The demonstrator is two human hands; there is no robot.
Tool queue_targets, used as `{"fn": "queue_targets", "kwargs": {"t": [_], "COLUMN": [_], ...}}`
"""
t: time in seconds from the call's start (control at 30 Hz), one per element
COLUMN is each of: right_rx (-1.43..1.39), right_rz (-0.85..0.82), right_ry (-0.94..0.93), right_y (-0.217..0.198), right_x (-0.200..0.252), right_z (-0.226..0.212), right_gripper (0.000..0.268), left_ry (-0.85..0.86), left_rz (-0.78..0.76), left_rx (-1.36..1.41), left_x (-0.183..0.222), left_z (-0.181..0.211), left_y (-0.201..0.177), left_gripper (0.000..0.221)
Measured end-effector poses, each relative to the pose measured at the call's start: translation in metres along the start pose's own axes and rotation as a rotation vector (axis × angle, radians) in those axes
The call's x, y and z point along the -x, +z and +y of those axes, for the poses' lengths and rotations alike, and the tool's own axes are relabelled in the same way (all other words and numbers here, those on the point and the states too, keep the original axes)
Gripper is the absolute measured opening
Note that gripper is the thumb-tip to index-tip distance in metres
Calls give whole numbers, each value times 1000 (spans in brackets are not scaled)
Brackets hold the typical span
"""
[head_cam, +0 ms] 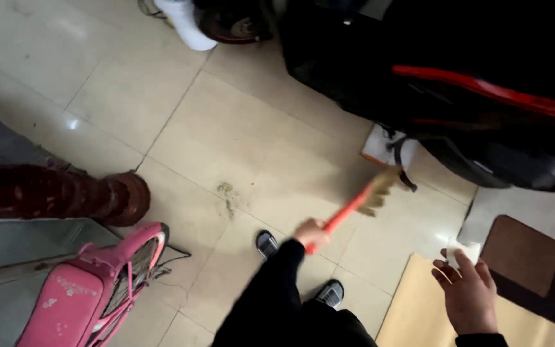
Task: Sweep the floor of the bakery using a broom and collect the dirt into a dustpan.
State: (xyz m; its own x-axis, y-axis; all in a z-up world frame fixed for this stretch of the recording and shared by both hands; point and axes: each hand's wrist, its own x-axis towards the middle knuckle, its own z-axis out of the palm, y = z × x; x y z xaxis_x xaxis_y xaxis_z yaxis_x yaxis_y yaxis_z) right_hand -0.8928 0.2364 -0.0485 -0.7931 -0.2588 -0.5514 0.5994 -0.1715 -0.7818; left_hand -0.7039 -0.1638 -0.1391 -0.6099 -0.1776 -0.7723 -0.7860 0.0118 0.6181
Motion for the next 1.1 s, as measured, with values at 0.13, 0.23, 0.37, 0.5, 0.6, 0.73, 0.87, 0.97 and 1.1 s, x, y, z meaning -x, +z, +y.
{"fn": "queue_targets", "kwargs": {"t": [0.13,0.23,0.37,0.5,0.6,0.73,0.87,0.97,1.1], "right_rx": [69,74,83,211,284,307,236,395,439], "right_rz": [55,6,0,39,97,26,-106,-19,-71], "right_ry": [-62,-29,39,15,23,30,64,82,81], "right_y": [66,88,130,221,269,285,301,370,374], "right_x": [-2,-20,-27,0,7,-16,-37,-3,-18], "right_z": [-4,11,20,7,3,15,21,-7,-15], "right_gripper": [20,36,47,28,11,14,6,14,19], "left_ry": [93,-146,-317,-235,-229,-310,-450,-454,-488], "left_rz": [121,387,461,495,431,279,130,137,227], "left_rx": [415,329,134,-295,-166,-139,-13,-8,-329], "left_x": [-74,-45,41,80,187,257,293,268,209], "left_z": [-99,-132,-104,-137,-100,-140,-147,-198,-218], "left_y": [-129,-237,-306,-264,-218,-181,-202,-233,-305], "left_gripper": [21,12,16,59,85,90,87,85,40]}}
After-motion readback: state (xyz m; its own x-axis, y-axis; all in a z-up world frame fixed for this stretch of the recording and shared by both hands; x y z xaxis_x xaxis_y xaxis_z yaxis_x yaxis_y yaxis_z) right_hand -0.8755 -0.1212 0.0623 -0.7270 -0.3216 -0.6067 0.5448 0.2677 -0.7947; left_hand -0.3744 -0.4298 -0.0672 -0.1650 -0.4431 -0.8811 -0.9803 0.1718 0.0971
